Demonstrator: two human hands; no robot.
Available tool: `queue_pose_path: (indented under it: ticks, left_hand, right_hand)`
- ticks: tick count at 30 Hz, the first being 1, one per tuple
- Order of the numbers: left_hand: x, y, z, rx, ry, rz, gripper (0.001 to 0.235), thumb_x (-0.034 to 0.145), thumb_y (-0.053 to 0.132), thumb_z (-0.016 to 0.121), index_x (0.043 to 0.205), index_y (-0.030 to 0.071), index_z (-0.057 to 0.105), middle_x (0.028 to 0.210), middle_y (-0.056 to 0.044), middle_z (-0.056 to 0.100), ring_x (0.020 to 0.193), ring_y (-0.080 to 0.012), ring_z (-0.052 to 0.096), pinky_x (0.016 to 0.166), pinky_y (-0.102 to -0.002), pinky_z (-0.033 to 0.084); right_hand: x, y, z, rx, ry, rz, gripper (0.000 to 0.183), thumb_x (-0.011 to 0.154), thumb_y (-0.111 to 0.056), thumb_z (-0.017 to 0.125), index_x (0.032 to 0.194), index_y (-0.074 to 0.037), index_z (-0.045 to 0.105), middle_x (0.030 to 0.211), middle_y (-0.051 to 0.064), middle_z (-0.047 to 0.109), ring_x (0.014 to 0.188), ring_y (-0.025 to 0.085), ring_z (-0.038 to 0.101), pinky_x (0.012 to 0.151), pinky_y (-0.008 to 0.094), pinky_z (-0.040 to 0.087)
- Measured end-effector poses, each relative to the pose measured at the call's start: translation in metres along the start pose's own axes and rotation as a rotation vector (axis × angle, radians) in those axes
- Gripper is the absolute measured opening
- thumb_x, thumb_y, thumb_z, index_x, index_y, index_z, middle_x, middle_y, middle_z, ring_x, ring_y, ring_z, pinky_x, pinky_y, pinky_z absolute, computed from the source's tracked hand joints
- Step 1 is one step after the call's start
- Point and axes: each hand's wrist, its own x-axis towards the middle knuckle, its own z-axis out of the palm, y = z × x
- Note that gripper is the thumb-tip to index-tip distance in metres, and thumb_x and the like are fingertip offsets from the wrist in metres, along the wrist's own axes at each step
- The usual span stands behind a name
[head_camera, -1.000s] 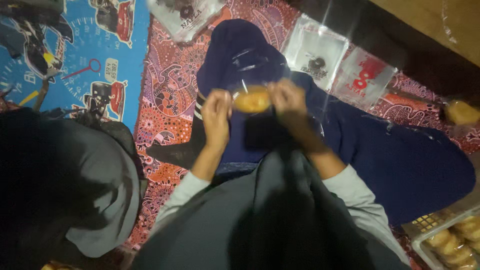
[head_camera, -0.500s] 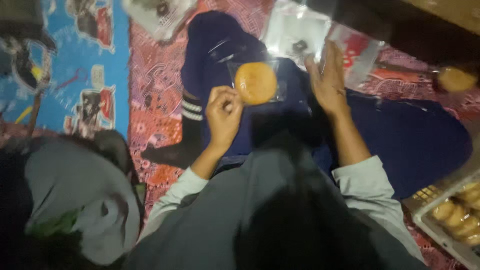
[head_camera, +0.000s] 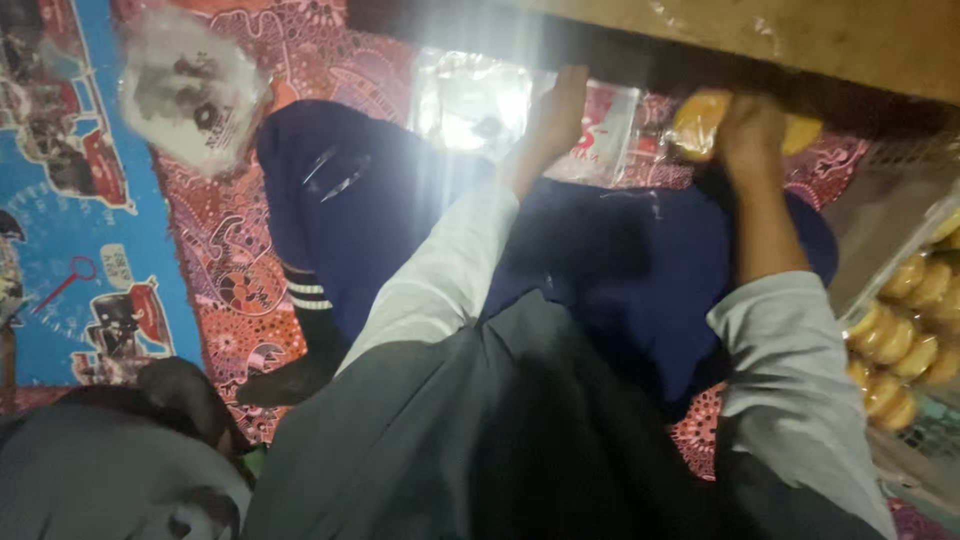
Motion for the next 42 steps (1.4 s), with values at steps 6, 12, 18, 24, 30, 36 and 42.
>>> queue_pose_path:
  ticks: [6, 12, 18, 24, 30, 36, 42]
  left_hand:
    - [-0.014, -0.033, 0.03, 0.265, -0.196, -0.044, 0.022, 0.098, 0.004, 0.057, 0.119, 0.009, 0.059, 0.115, -0.021, 0.067, 0.095, -0.0398, 0.07, 0.09, -0.054, 0.054]
    - [-0.009, -0.01, 0.011, 0.173, -0.227, -0.078, 0.03, 0.094, -0.001, 0.057, 0.123, 0.005, 0.061, 0.125, -0.019, 0.063, 0.09, -0.0366, 0.07, 0.076, -0.047, 0.056]
    - [-0.011, -0.004, 0.009, 0.161, -0.077, 0.04, 0.05, 0.072, 0.0, 0.067, 0.122, -0.003, 0.059, 0.116, -0.02, 0.061, 0.089, -0.036, 0.069, 0.074, -0.048, 0.054]
    - [-0.001, 0.032, -0.025, 0.255, -0.165, 0.001, 0.032, 0.079, 0.018, 0.078, 0.106, 0.004, 0.065, 0.111, -0.015, 0.064, 0.095, -0.0341, 0.069, 0.077, -0.046, 0.055]
    - [-0.01, 0.102, -0.086, -0.294, 0.152, -0.004, 0.037, 0.089, 0.009, 0.076, 0.124, 0.014, 0.066, 0.117, -0.009, 0.063, 0.1, -0.0275, 0.07, 0.081, -0.034, 0.061]
    - [0.012, 0.11, -0.148, -0.31, 0.217, -0.427, 0.036, 0.085, 0.0, 0.065, 0.119, 0.008, 0.069, 0.096, -0.009, 0.081, 0.08, -0.0201, 0.076, 0.071, -0.03, 0.059]
    - [-0.014, 0.132, -0.188, -0.408, 0.282, -0.425, 0.014, 0.098, 0.007, 0.065, 0.11, 0.006, 0.071, 0.088, -0.01, 0.079, 0.079, -0.0179, 0.08, 0.072, -0.031, 0.062]
  right_hand:
    - [0.002, -0.086, 0.009, -0.061, 0.102, -0.141, 0.042, 0.1, -0.032, 0.078, 0.1, 0.009, 0.07, 0.096, 0.036, 0.065, 0.091, 0.053, 0.062, 0.084, 0.059, 0.049]
    - [0.013, -0.124, 0.015, 0.147, 0.043, -0.124, 0.051, 0.098, -0.038, 0.082, 0.108, 0.011, 0.07, 0.101, 0.034, 0.067, 0.096, 0.051, 0.063, 0.083, 0.056, 0.049]
    - [0.009, -0.116, 0.018, 0.305, -0.089, 0.099, 0.048, 0.097, -0.039, 0.082, 0.107, 0.006, 0.071, 0.102, 0.026, 0.073, 0.092, 0.037, 0.071, 0.081, 0.043, 0.053]
    - [0.009, -0.139, 0.003, 0.47, -0.074, 0.093, 0.034, 0.09, -0.029, 0.081, 0.107, 0.0, 0.075, 0.097, 0.016, 0.076, 0.086, 0.023, 0.071, 0.076, 0.034, 0.054]
    - [0.002, -0.169, -0.019, 0.563, -0.286, -0.057, 0.022, 0.098, -0.018, 0.073, 0.112, -0.002, 0.076, 0.104, 0.013, 0.078, 0.095, 0.018, 0.072, 0.084, 0.031, 0.055]
    - [-0.023, -0.264, -0.094, 0.517, -0.125, -0.286, 0.013, 0.098, -0.006, 0.073, 0.109, 0.001, 0.076, 0.108, 0.018, 0.075, 0.103, 0.031, 0.071, 0.091, 0.038, 0.055]
    - [-0.069, -0.348, -0.139, 0.585, 0.05, -0.37, 0.025, 0.104, -0.001, 0.062, 0.128, 0.003, 0.069, 0.133, 0.023, 0.069, 0.132, 0.034, 0.066, 0.117, 0.042, 0.049]
